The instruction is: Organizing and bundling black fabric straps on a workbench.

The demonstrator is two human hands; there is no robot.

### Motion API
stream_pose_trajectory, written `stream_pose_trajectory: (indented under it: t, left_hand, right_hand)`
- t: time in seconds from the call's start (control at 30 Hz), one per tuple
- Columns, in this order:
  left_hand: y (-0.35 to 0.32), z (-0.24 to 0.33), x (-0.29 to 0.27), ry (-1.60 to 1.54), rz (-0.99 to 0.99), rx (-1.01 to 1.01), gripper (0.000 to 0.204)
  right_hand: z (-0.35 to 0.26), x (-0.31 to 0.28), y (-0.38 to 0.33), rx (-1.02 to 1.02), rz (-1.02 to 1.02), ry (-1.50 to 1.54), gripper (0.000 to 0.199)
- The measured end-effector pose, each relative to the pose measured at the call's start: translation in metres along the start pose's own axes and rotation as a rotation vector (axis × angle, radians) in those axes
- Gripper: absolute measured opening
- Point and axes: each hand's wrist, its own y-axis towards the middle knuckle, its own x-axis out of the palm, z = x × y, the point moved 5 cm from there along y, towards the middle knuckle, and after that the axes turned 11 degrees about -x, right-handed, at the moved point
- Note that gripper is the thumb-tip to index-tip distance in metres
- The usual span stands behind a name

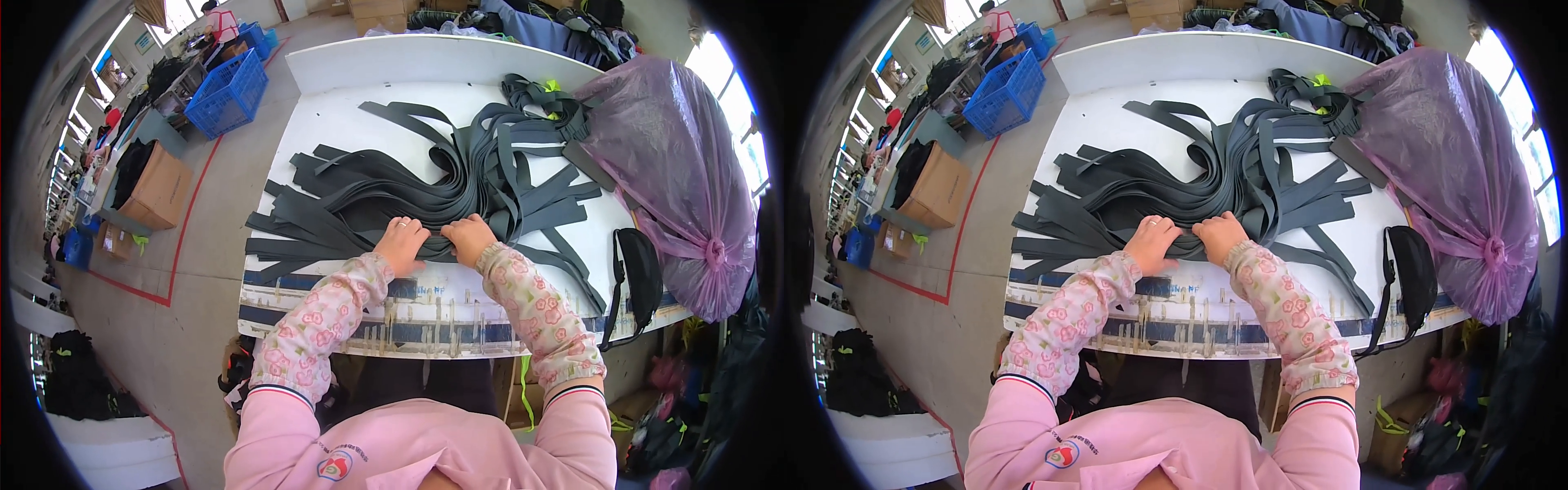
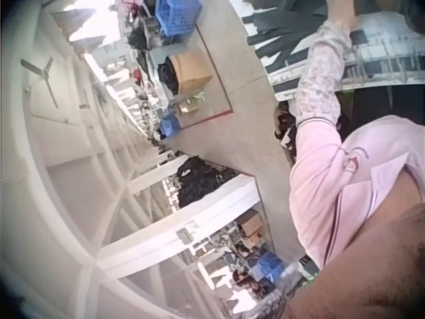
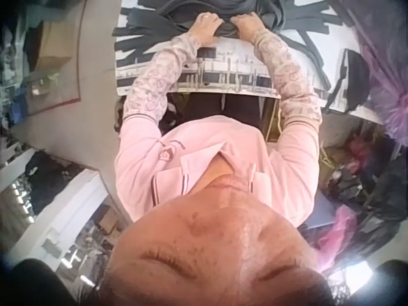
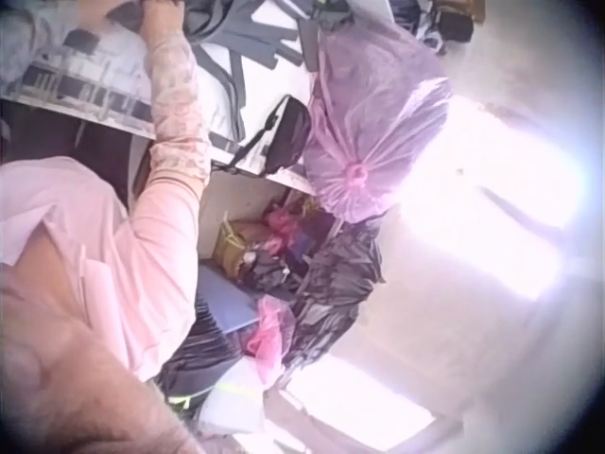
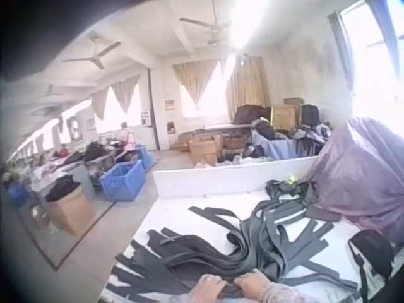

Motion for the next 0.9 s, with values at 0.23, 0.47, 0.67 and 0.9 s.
stream_pose_trajectory:
  t: [0.23, 0.47, 0.67, 0.9]
  left_hand:
    - [0.020, 0.024, -0.041, 0.035, 0.257, 0.111, 0.055]
    - [-0.035, 0.051, 0.045, -0.814, -0.298, -0.090, 0.037]
    - [-0.008, 0.041, 0.077, -2.190, -0.218, -0.700, 0.041]
    - [0.019, 0.022, 0.077, -2.381, -0.062, -0.282, 0.026]
  right_hand:
    - [0.030, -0.036, 0.005, 0.092, -0.072, 0.055, 0.038]
    - [0.038, -0.075, 0.028, 0.079, -0.234, 0.364, 0.044]
    - [0.033, -0.074, 0.030, -0.019, -0.304, 0.418, 0.046]
    - [0.010, -0.059, 0.021, 0.207, -0.231, 0.070, 0.062]
